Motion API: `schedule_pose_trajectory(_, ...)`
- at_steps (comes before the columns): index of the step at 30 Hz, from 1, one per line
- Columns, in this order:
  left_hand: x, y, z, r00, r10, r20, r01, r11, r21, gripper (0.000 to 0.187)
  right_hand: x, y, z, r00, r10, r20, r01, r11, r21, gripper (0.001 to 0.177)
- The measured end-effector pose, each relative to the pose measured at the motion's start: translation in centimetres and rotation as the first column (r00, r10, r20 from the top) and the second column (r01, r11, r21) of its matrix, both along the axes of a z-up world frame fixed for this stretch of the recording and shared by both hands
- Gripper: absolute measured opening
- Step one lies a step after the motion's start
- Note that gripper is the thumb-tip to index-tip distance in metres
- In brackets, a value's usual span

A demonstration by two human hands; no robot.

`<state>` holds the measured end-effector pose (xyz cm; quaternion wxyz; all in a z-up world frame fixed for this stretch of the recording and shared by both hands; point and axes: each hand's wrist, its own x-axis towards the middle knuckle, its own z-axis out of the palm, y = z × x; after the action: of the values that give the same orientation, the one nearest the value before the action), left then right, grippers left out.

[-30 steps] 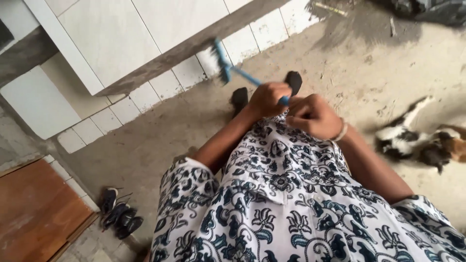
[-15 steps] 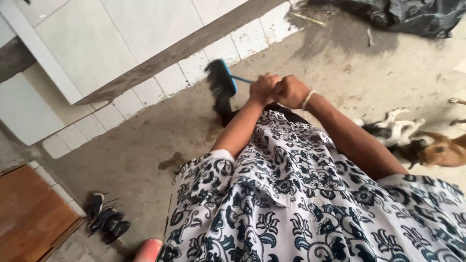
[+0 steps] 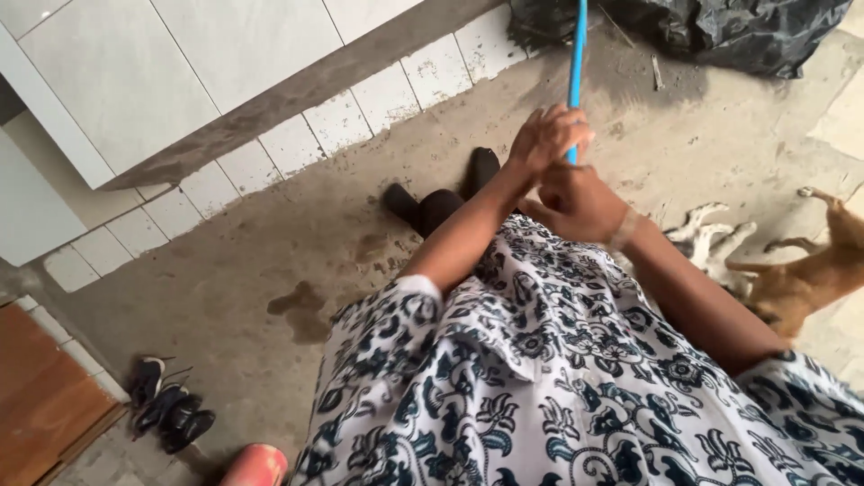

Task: The person sweeps a concrete floor with a blue broom, moving debris toward a black plastic bag. A small dog walks nearby during the task.

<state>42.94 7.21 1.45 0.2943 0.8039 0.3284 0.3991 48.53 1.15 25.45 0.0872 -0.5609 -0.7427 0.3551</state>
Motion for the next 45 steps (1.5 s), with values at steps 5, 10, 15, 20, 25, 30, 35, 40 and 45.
schedule_pose_trajectory(5,-2.0,-1.1,18.3,0.938,-0.111,-0.327,0.147,0.986,0.085,0.032,5.7,1.5,12.1,0.815,-0.084,-0.574,-0.173,0.909,-0.379,0.040)
schedule_pose_trajectory(10,-1.3,-4.0,13.2,0.782,-0.222,-0.582,0.136,0.973,-0.189,0.014,3.6,4.3,9.2,0.985,-0.130,0.112,0.171,0.792,-0.586,0.037)
schedule_pose_trajectory(15,-7.5,-5.3,14.1,0.708,-0.415,-0.572,-0.200,0.658,-0.726,0.031,1.2,1.8,-8.6,0.997,-0.056,-0.051,-0.013,0.546,-0.838,0.023)
schedule_pose_trajectory(20,-13.5,-11.8,0.9,0.510,-0.282,-0.813,-0.463,0.707,-0.535,0.053,-3.1,-3.7,-29.9,0.941,-0.339,0.009,0.118,0.301,-0.946,0.020)
schedule_pose_trajectory(25,-19.8,-17.2,1.3,0.770,-0.133,-0.624,-0.545,0.372,-0.751,0.053,1.4,-3.1,-20.1,0.941,-0.336,0.032,0.222,0.544,-0.809,0.024)
schedule_pose_trajectory(30,-25.0,-29.2,-1.7,0.758,0.223,-0.613,-0.638,0.057,-0.768,0.040,12.4,-4.9,-19.3,0.873,-0.459,0.166,0.417,0.523,-0.743,0.018)
schedule_pose_trajectory(35,-27.7,-44.9,-11.0,0.306,-0.149,-0.940,-0.452,0.847,-0.281,0.026,16.5,-3.7,-18.7,0.534,-0.832,0.149,0.592,0.242,-0.769,0.016)
schedule_pose_trajectory(40,-19.7,-52.7,-7.9,0.691,0.115,-0.714,-0.689,-0.193,-0.698,0.044,13.3,-8.2,-9.5,0.837,-0.505,0.212,0.510,0.577,-0.638,0.043)
schedule_pose_trajectory(45,-16.4,-52.4,-8.1,0.733,0.165,-0.660,-0.625,-0.220,-0.749,0.044,14.7,-10.9,-2.9,0.665,-0.747,0.003,0.306,0.269,-0.913,0.024)
